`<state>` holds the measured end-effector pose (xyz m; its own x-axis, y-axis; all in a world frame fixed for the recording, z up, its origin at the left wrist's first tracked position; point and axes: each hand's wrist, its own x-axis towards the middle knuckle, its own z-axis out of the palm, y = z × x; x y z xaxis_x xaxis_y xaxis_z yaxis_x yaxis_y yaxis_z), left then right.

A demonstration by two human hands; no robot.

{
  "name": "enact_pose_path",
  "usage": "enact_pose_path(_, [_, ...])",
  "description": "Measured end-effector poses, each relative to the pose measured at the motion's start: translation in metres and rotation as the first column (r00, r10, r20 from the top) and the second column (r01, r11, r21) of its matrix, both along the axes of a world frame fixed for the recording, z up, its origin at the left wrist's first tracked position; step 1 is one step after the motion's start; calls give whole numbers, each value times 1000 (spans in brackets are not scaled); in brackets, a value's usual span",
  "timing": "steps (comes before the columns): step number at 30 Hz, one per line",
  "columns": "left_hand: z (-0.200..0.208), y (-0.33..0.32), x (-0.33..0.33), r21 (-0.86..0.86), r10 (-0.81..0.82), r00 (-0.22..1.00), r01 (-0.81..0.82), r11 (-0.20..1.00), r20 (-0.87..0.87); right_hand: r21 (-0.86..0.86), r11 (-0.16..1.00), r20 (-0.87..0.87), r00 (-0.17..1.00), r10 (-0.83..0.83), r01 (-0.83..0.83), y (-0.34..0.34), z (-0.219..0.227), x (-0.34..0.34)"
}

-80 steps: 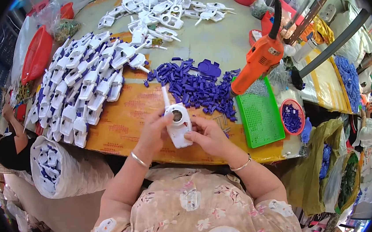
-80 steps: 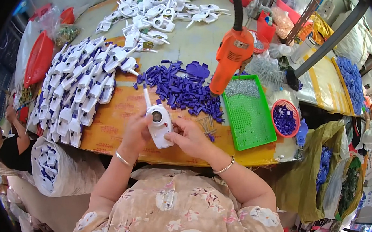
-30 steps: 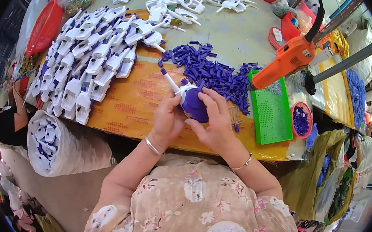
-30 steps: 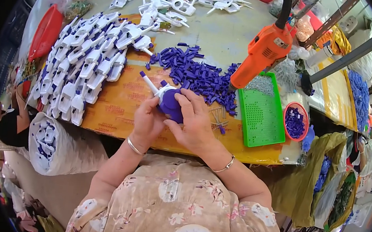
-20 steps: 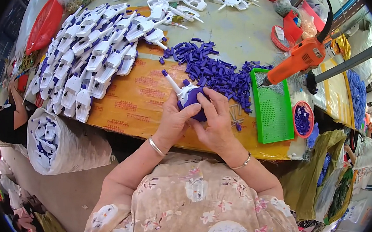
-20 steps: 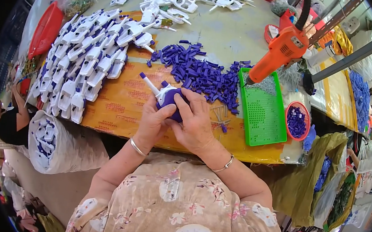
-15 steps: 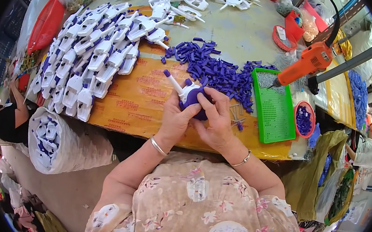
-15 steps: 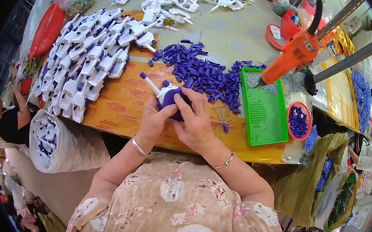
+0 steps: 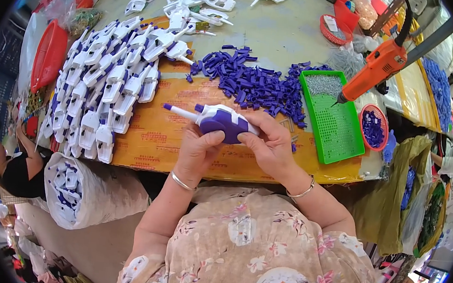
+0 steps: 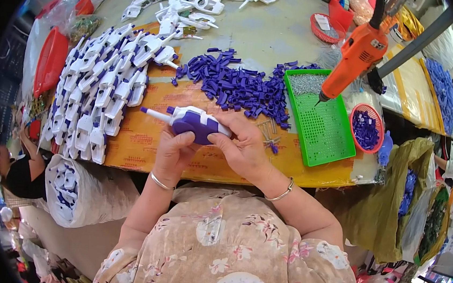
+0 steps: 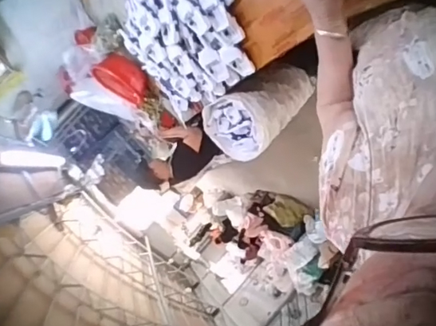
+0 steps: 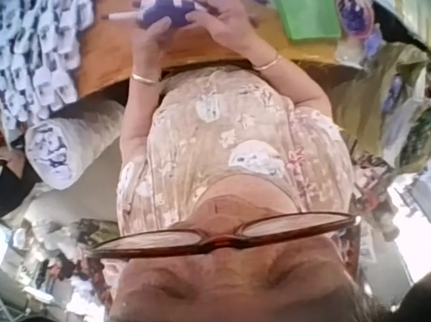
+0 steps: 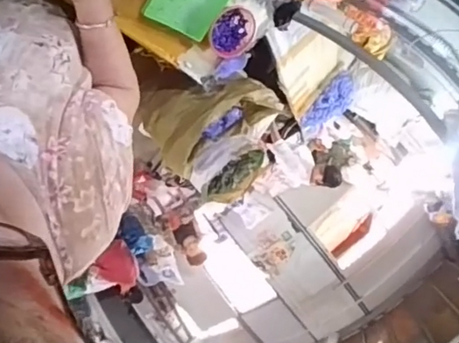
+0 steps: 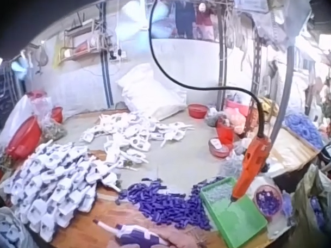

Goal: Assembling plastic toy gun components at a factory workbench.

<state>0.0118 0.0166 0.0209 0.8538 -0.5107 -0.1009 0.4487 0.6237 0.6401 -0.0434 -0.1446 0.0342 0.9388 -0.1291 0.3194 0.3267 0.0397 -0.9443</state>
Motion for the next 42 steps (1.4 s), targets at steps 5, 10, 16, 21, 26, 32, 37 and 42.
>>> enact_pose_path(5, [0,5,-8,-9,41,992,-40,999,117,-372,912,174,978,-115,173,-1,5,-12])
enact_pose_path(10, [10,7,-6,-22,6,985,-2,1000,174,-401,905,255,966,-37,141,-5,12,-4])
enact_pose_path(16, [7,10,-6,-58,-53,963,70,996,263,-366,930,254,965,65,34,-4,15,-2])
enact_pose_path(21, [12,9,-11,4,-58,900,63,998,432,-268,963,172,983,63,-15,0,15,-12])
enact_pose_path(26, [20,3,-13,15,-49,950,47,999,308,-280,959,79,995,67,-43,-8,16,-13])
enact_pose_path(32, [25,5,-6,282,-112,921,2,959,372,-384,917,290,957,7,110,-14,29,-4])
enact_pose_path(37, [31,3,-6,382,-177,874,-10,924,452,-189,974,-83,990,113,-127,-17,23,1])
enact_pose_path(42, [25,1,-22,507,-298,888,88,857,350,623,773,-161,948,274,-117,-22,-11,5])
